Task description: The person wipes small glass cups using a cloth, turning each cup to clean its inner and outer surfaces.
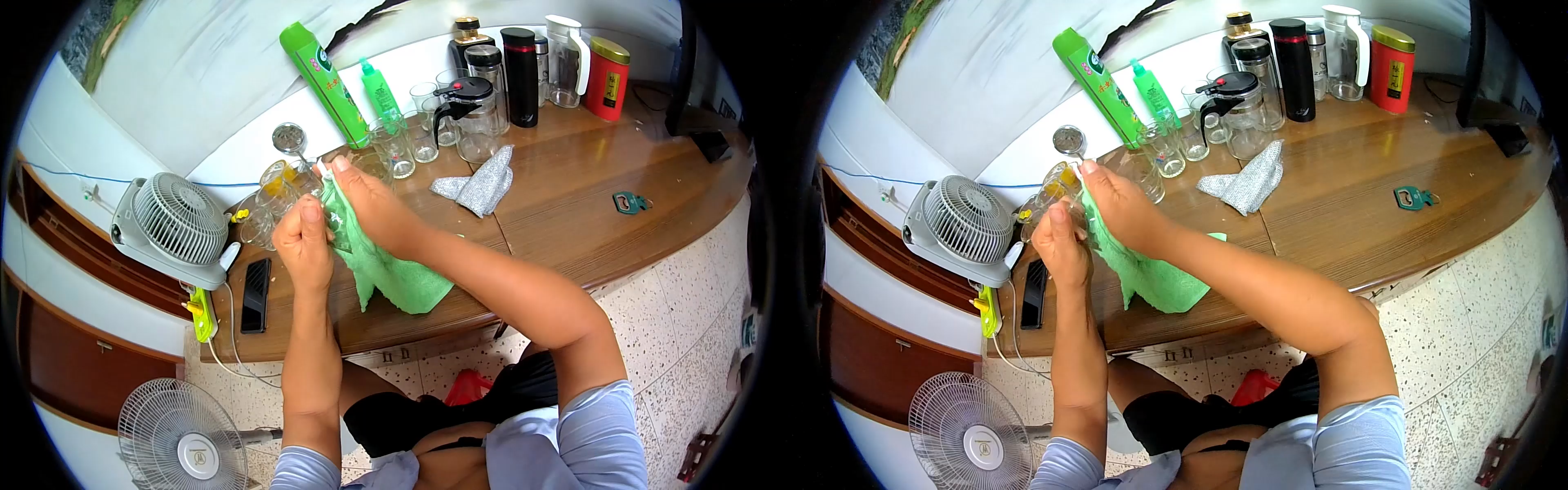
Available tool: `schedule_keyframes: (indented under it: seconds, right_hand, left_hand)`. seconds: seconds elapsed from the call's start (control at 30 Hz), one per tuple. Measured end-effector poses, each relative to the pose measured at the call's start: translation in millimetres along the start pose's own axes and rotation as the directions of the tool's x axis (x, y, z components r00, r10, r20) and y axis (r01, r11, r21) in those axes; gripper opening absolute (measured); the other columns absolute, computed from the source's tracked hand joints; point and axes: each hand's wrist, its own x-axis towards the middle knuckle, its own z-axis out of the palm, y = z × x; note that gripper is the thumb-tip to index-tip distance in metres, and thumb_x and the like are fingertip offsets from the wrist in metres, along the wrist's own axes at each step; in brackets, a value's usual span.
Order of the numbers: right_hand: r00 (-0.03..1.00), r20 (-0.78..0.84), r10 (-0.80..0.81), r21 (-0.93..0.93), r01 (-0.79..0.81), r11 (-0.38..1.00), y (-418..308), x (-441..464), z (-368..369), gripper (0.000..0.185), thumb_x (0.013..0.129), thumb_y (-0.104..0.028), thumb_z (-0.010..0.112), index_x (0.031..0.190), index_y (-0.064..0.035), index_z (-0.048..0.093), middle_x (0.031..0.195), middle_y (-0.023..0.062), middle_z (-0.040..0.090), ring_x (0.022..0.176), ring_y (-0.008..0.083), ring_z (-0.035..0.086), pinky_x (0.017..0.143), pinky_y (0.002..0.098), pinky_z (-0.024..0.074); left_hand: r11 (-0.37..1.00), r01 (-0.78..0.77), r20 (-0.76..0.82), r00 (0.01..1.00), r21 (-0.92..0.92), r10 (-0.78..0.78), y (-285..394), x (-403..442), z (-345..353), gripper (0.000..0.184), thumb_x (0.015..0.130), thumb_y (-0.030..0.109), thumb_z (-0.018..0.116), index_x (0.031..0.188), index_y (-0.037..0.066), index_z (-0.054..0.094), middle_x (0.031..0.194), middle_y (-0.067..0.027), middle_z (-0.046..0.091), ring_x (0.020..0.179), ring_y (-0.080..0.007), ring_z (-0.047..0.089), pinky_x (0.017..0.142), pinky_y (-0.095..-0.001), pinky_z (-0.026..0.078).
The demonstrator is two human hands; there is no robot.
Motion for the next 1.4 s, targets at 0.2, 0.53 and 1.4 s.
schedule_keyframes:
  seconds: [0.2, 0.53, 1.4]
  right_hand:
    - [0.917, 0.082, 0.39, 0.412, -0.387, 0.825, -11.5, -4.0, 0.1, 0.06, 0.115, -0.054, 0.04, 0.135, -0.0039, 0.066, 0.11, 0.0044, 0.073, 0.096, 0.0136, 0.069, 0.087, 0.0298, 0.0563]
    - [0.98, -0.164, -0.117, -0.086, 0.103, 0.991, 2.1, -1.6, 6.0, 0.063, 0.113, -0.05, 0.049, 0.147, 0.0028, 0.055, 0.124, 0.0159, 0.068, 0.114, 0.025, 0.067, 0.099, 0.0383, 0.053]
    - [0.977, 0.053, 0.206, 0.407, -0.21, 0.889, 12.5, 1.4, -3.6, 0.058, 0.115, -0.052, 0.044, 0.138, -0.0017, 0.061, 0.106, 0.0084, 0.072, 0.093, 0.0161, 0.068, 0.086, 0.0322, 0.0551]
  left_hand:
    - [0.971, -0.227, 0.114, 0.965, -0.071, 0.234, -13.4, 7.2, -5.5, 0.05, 0.111, 0.029, 0.06, 0.069, 0.003, 0.051, 0.068, -0.0006, 0.048, 0.068, -0.0107, 0.046, 0.067, -0.0275, 0.039]
    - [0.997, 0.029, -0.04, 0.999, -0.069, -0.032, -14.1, 7.4, -2.7, 0.043, 0.116, 0.03, 0.05, 0.083, 0.003, 0.059, 0.085, -0.0011, 0.057, 0.073, -0.0086, 0.049, 0.072, -0.026, 0.044]
    - [0.999, 0.042, 0.043, 0.998, -0.023, -0.041, -3.5, 2.7, -0.9, 0.052, 0.113, 0.034, 0.057, 0.069, 0.007, 0.057, 0.067, 0.003, 0.054, 0.061, -0.0057, 0.047, 0.057, -0.0254, 0.037]
